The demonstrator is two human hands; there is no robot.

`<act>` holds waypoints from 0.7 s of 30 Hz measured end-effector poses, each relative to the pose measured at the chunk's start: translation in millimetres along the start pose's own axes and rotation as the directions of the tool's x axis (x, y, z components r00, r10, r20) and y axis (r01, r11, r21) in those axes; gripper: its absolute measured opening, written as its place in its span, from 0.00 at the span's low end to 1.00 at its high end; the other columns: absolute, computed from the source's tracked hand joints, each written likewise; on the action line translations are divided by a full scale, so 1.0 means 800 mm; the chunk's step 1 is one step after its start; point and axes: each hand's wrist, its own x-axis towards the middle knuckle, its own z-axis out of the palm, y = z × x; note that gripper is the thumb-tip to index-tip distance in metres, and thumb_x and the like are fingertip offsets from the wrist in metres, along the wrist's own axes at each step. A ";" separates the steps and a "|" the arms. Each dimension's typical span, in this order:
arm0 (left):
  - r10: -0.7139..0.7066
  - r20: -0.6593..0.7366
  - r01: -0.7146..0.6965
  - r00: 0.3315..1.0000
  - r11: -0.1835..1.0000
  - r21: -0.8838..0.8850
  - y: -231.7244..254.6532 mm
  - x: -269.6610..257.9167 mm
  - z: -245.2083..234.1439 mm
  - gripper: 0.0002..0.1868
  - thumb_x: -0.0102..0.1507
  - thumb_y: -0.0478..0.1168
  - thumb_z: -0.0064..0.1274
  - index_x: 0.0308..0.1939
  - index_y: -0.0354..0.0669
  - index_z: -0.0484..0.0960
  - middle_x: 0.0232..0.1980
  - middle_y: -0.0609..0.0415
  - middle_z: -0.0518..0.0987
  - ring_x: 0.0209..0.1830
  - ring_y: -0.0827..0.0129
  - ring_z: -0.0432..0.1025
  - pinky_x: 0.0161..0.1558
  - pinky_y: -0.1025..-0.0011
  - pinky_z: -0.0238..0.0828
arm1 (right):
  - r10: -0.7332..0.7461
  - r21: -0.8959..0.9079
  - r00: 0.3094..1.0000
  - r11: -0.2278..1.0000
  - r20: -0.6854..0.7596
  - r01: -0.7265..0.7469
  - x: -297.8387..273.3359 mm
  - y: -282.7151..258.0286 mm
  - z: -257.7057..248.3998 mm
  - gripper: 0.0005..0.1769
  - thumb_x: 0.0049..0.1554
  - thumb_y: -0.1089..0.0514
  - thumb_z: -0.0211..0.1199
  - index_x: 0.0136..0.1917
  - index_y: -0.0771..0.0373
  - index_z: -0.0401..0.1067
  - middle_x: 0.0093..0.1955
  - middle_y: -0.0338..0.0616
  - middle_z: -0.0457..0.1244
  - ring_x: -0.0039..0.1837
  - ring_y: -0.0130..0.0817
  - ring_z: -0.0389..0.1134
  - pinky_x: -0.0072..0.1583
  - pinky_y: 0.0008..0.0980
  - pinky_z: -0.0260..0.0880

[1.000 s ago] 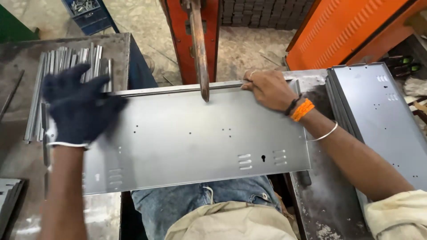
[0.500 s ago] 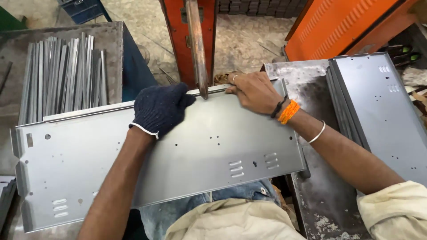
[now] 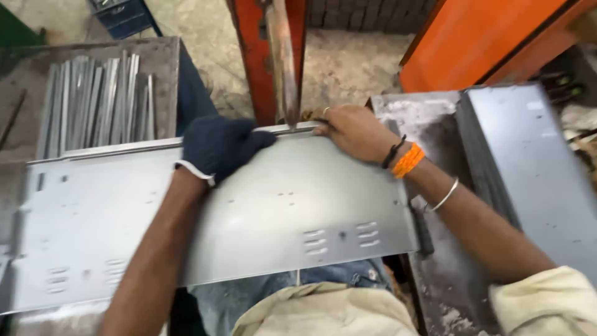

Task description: Spot welding metal support strips onto a larger metal sheet to assemble industrial components.

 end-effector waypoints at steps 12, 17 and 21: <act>-0.196 0.193 0.141 0.962 0.953 0.268 -0.081 -0.042 -0.043 0.31 0.63 0.72 0.48 0.31 0.51 0.87 0.28 0.39 0.80 0.32 0.40 0.77 0.38 0.47 0.73 | 0.042 -0.040 0.998 0.998 -0.041 -0.043 0.001 -0.001 0.022 0.09 0.60 0.59 0.57 0.42 0.68 0.70 0.38 0.60 0.66 0.45 0.61 0.68 0.49 0.56 0.65; -0.125 0.113 0.100 0.986 0.974 0.202 -0.084 -0.051 -0.040 0.30 0.62 0.71 0.49 0.31 0.50 0.86 0.27 0.41 0.80 0.30 0.41 0.76 0.36 0.48 0.72 | 0.059 -0.073 0.997 0.995 -0.040 -0.061 -0.002 -0.008 0.030 0.05 0.56 0.63 0.56 0.41 0.68 0.70 0.36 0.59 0.66 0.43 0.60 0.68 0.48 0.55 0.66; -0.139 0.157 0.107 0.978 0.975 0.194 -0.087 -0.061 -0.042 0.30 0.60 0.71 0.51 0.29 0.51 0.87 0.24 0.41 0.79 0.27 0.44 0.76 0.34 0.50 0.73 | 0.087 -0.066 0.995 0.994 -0.040 -0.090 0.001 -0.006 0.040 0.07 0.50 0.66 0.56 0.42 0.68 0.72 0.34 0.59 0.65 0.41 0.58 0.68 0.48 0.55 0.66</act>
